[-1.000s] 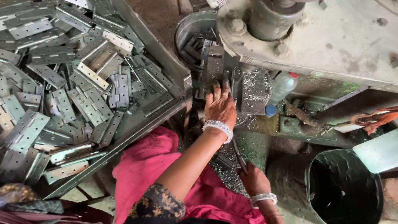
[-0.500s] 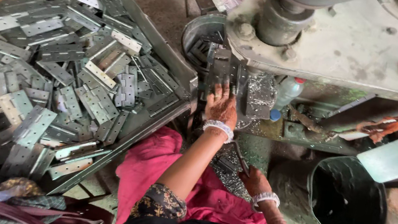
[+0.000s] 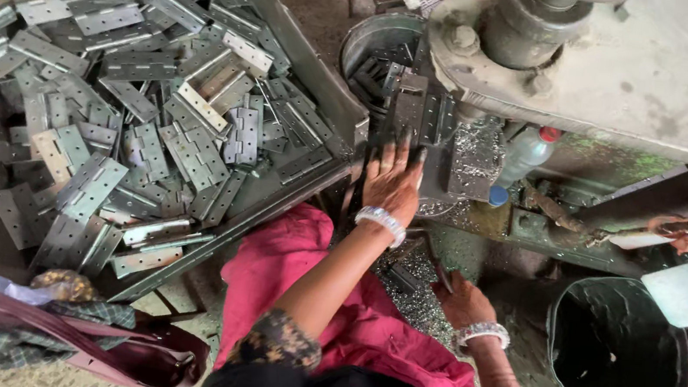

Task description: The person repeatedly picks up small metal plates from a bin, places them against a grinding wheel, and removes them after grinding. The person uses both hands to handle the parts and operates the machine continuously.

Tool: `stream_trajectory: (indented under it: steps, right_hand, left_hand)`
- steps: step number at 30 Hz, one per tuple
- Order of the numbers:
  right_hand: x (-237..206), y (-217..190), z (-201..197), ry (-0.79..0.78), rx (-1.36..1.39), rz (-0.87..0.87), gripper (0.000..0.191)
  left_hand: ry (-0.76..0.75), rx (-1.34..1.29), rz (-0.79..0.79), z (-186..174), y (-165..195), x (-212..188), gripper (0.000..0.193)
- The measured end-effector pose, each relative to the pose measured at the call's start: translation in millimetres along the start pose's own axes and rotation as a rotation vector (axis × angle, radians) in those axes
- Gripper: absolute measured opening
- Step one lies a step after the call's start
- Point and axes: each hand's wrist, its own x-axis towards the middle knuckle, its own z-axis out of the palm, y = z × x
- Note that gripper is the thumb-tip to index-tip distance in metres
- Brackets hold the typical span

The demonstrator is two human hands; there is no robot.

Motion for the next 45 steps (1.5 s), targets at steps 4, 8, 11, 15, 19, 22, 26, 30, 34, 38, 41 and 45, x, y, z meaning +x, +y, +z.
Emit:
stream_trajectory:
  steps: [4, 8, 11, 15, 19, 22, 26, 30, 34, 38, 41, 45]
  right_hand:
    - [11.3, -4.6, -32.2, -0.020, -0.072, -0.006, 0.053]
    - [4.9, -8.1, -27.7, 0.021, -0.087, -0.016, 0.048]
    - [-8.9, -3.1, 6.9, 0.054, 0.031, 0.065, 0.043]
    - [-13.8, 8.4, 32.5, 0.099, 0.111, 0.044, 0.041]
    - [-18.1, -4.7, 5.7, 0.287, 0.098, -0.069, 0.035]
    - [-32.8, -29.4, -34.9, 0.607, 0.196, -0.164, 0.031]
    - [-38.2, -60.8, -86.7, 0.636, 0.263, -0.182, 0.028]
    - [-42.0, -79.1, -107.9, 0.665, 0.292, -0.181, 0.026]
    - [-46.5, -83.8, -107.9, 0.586, 0.170, -0.094, 0.024]
    - [-48.0, -83.3, -102.3, 0.546, 0.126, -0.095, 0.025]
    - [-47.0, -82.8, -100.3, 0.523, 0.132, -0.068, 0.024]
    - [-46.4, -83.4, -100.6, 0.497, 0.141, -0.032, 0.025]
  left_hand:
    - [-0.129, -0.167, -0.050, -9.1, -12.1, -3.4, 0.048]
    - [-0.058, 0.016, -0.020, 12.5, -0.6, 41.4, 0.055]
    - [-0.130, 0.123, -0.060, 28.0, 10.7, 63.9, 0.057]
    - [-0.110, 0.160, -0.076, 16.7, 14.7, 55.5, 0.050]
    - [0.102, -0.201, -0.017, -21.1, -10.1, 7.1, 0.036]
    - [-0.237, -0.177, -0.305, -41.7, -62.0, -33.9, 0.030]
    - [-0.007, 0.260, -0.283, -43.9, -155.7, -11.1, 0.051]
    - [-0.196, 0.415, -0.066, -25.9, -201.8, 46.7, 0.067]
    - [-0.264, 0.292, -0.073, -16.7, -203.4, 48.1, 0.037]
    - [-0.029, 0.276, 0.044, -23.3, -198.8, 18.7, 0.022]
    - [-0.129, 0.222, -0.015, -41.4, -203.9, 3.9, 0.019]
    - [-0.120, 0.027, -0.165, -57.2, -220.0, -14.2, 0.026]
